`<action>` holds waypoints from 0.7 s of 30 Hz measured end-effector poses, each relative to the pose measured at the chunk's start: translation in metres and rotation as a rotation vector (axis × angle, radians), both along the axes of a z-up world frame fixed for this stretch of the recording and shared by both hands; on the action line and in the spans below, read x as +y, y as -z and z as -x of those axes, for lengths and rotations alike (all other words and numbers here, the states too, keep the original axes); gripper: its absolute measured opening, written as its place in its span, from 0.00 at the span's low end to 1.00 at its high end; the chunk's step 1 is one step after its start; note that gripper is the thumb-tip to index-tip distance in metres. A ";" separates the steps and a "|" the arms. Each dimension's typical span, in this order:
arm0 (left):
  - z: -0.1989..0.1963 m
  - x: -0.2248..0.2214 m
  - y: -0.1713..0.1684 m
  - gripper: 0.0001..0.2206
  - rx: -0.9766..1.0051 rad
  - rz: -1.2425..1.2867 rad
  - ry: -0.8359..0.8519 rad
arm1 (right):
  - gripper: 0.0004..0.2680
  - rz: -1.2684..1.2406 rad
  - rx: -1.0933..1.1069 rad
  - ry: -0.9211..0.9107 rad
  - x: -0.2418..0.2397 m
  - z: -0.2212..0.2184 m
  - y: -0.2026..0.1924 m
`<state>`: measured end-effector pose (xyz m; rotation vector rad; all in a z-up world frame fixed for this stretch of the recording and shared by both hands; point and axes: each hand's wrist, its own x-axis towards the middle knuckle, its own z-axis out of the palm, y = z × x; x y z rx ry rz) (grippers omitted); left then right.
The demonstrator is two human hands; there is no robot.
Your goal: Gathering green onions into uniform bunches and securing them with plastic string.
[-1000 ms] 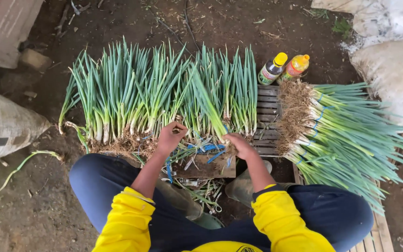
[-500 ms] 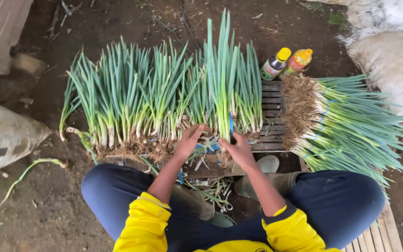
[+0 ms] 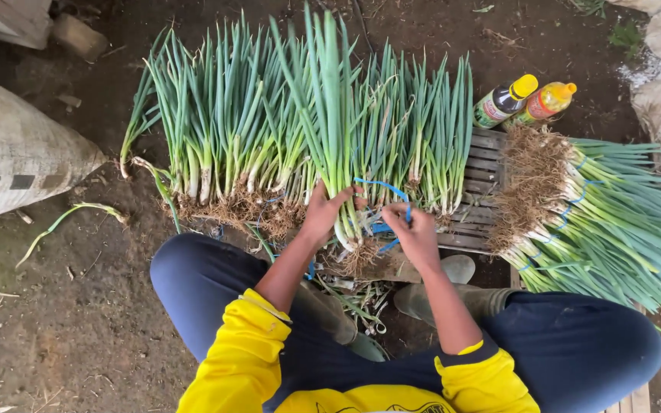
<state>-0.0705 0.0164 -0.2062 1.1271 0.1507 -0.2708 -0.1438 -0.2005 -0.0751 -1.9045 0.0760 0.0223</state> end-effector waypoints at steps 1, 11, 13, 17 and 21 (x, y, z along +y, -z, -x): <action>-0.001 -0.003 0.000 0.11 0.002 -0.001 0.001 | 0.13 -0.001 0.002 0.001 0.001 0.000 0.006; 0.011 -0.028 -0.096 0.10 -0.009 -0.127 -0.032 | 0.07 0.363 -0.404 -0.208 0.025 0.011 0.085; 0.013 -0.028 -0.109 0.12 0.014 -0.158 -0.032 | 0.06 0.425 -0.518 -0.178 0.031 0.014 0.095; 0.009 -0.019 -0.118 0.17 0.082 -0.195 -0.079 | 0.02 0.355 -0.683 -0.142 0.050 0.019 0.075; -0.010 0.008 -0.010 0.16 0.137 -0.174 -0.073 | 0.05 0.240 -0.748 -0.192 0.060 0.029 0.054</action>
